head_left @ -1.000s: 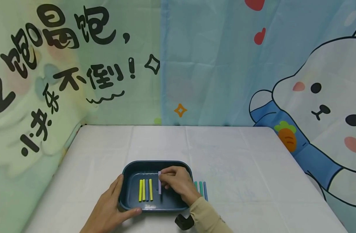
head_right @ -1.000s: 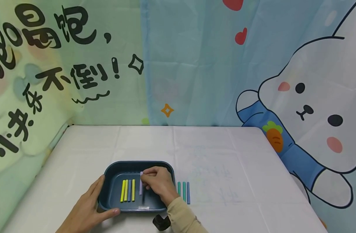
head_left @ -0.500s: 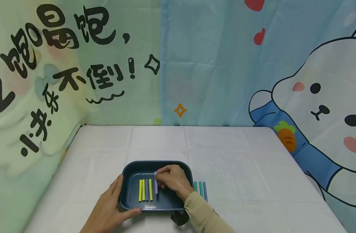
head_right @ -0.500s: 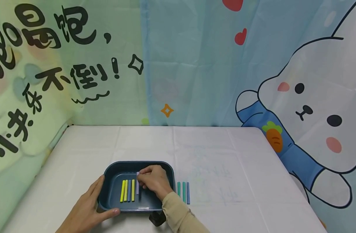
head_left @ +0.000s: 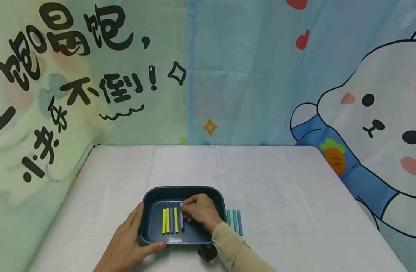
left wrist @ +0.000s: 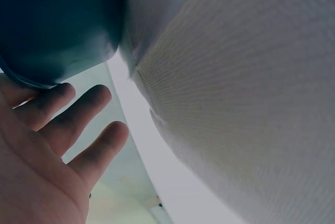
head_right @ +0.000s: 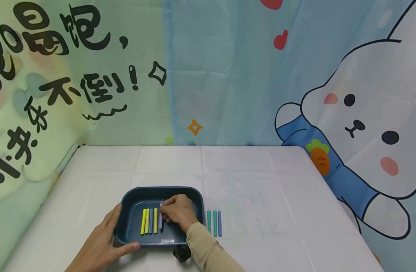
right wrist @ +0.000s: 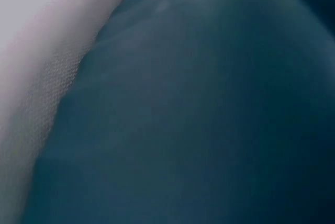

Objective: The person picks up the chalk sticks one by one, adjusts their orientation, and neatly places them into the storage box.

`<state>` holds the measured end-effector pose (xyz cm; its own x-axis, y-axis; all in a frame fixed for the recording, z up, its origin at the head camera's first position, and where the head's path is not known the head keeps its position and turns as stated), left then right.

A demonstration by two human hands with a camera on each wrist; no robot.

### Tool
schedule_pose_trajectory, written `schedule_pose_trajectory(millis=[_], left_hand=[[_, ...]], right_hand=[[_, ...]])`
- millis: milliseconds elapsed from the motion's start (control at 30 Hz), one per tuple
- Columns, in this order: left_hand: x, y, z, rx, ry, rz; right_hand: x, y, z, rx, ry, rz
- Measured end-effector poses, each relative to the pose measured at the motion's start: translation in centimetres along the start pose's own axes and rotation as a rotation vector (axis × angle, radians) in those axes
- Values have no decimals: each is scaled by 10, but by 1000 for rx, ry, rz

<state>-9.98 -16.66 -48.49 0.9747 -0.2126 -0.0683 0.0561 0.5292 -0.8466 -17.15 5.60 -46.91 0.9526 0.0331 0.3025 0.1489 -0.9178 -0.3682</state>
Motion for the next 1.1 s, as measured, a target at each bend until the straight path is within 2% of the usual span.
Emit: schedule_pose_trajectory(millis=[467,1100], left_hand=[[0,-1,3,9,-42,-47],[1,-1,2,11,-6,-9]], right_hand=[[2,6,1,73,1,-14],[1,8,1,82,-14,-7]])
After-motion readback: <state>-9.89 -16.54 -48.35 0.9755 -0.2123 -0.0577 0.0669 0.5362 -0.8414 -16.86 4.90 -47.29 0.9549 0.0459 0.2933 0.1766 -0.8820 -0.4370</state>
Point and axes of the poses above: each hand's wrist, its own x-axis away from the middle knuckle, its own y-axis out of the palm, z = x × y, the point moved 1 cm from there along -x, towards the middle knuckle, and after that the axes turned 3 degrees about y, right-handed, at the moved point
